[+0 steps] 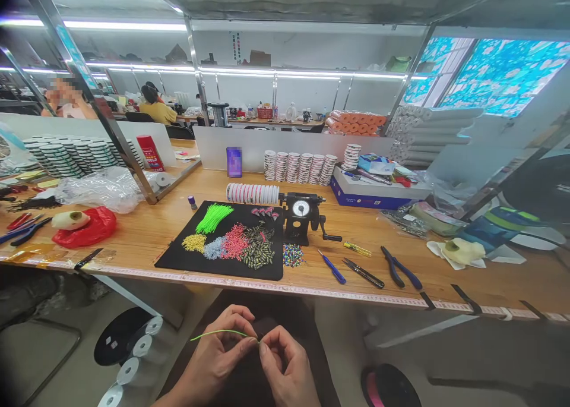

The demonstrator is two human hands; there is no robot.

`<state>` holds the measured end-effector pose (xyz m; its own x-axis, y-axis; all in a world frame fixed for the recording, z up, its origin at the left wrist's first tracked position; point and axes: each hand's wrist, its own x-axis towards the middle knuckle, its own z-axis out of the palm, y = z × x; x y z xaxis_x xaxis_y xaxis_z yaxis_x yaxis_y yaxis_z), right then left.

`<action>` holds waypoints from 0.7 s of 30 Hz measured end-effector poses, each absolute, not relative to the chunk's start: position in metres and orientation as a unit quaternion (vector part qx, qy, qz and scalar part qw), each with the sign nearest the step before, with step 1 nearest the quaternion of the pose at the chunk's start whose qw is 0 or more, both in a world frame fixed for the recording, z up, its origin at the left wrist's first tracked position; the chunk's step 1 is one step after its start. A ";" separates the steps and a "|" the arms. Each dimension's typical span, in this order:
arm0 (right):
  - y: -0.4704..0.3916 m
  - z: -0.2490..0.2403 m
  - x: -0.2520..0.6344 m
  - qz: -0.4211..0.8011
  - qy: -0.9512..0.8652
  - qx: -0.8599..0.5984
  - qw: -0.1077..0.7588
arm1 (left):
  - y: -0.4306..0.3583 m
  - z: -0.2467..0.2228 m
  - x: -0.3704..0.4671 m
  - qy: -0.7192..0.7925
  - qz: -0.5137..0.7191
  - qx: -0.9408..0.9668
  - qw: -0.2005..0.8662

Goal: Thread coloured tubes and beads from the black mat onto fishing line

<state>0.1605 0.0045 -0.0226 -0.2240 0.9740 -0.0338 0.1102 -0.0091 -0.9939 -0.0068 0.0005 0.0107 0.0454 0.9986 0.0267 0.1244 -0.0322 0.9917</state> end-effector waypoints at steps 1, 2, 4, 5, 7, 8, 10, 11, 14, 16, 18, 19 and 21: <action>0.004 -0.023 0.160 0.530 -0.573 -0.475 0.406 | 0.001 0.011 -0.007 0.513 0.470 0.540 0.474; 0.004 -0.023 0.161 0.529 -0.572 -0.478 0.404 | 0.001 0.011 -0.007 0.512 0.480 0.516 0.492; 0.004 -0.023 0.161 0.525 -0.576 -0.483 0.399 | 0.003 0.012 -0.009 0.500 0.506 0.431 0.555; 0.004 -0.023 0.161 0.519 -0.581 -0.486 0.396 | 0.004 0.013 -0.009 0.491 0.517 0.380 0.589; 0.003 -0.024 0.161 0.491 -0.605 -0.492 0.389 | 0.007 0.013 -0.012 0.477 0.533 0.283 0.639; 0.002 -0.025 0.161 0.468 -0.624 -0.494 0.385 | 0.009 0.013 -0.013 0.476 0.538 0.245 0.651; 0.001 -0.029 0.159 0.411 -0.675 -0.485 0.375 | 0.012 0.013 -0.016 0.479 0.548 0.186 0.660; 0.001 -0.032 0.158 0.384 -0.703 -0.474 0.367 | 0.013 0.014 -0.016 0.481 0.552 0.155 0.663; 0.003 -0.039 0.155 0.328 -0.769 -0.429 0.341 | 0.014 0.016 -0.016 0.454 0.569 0.090 0.680; 0.007 -0.037 0.154 0.314 -0.798 -0.392 0.334 | 0.013 0.018 -0.015 0.412 0.577 0.084 0.700; 0.012 -0.027 0.156 0.329 -0.812 -0.357 0.323 | 0.011 0.020 -0.014 0.385 0.571 0.113 0.716; 0.015 -0.018 0.157 0.348 -0.811 -0.346 0.319 | 0.010 0.020 -0.014 0.384 0.562 0.133 0.720; 0.020 0.000 0.159 0.404 -0.782 -0.345 0.325 | 0.007 0.019 -0.014 0.386 0.535 0.183 0.729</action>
<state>0.1595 0.0199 0.0000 -0.5504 0.8028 0.2292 0.2775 0.4348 -0.8567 -0.0138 0.0072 0.0186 0.1289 0.9211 -0.3675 -0.6390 0.3605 0.6795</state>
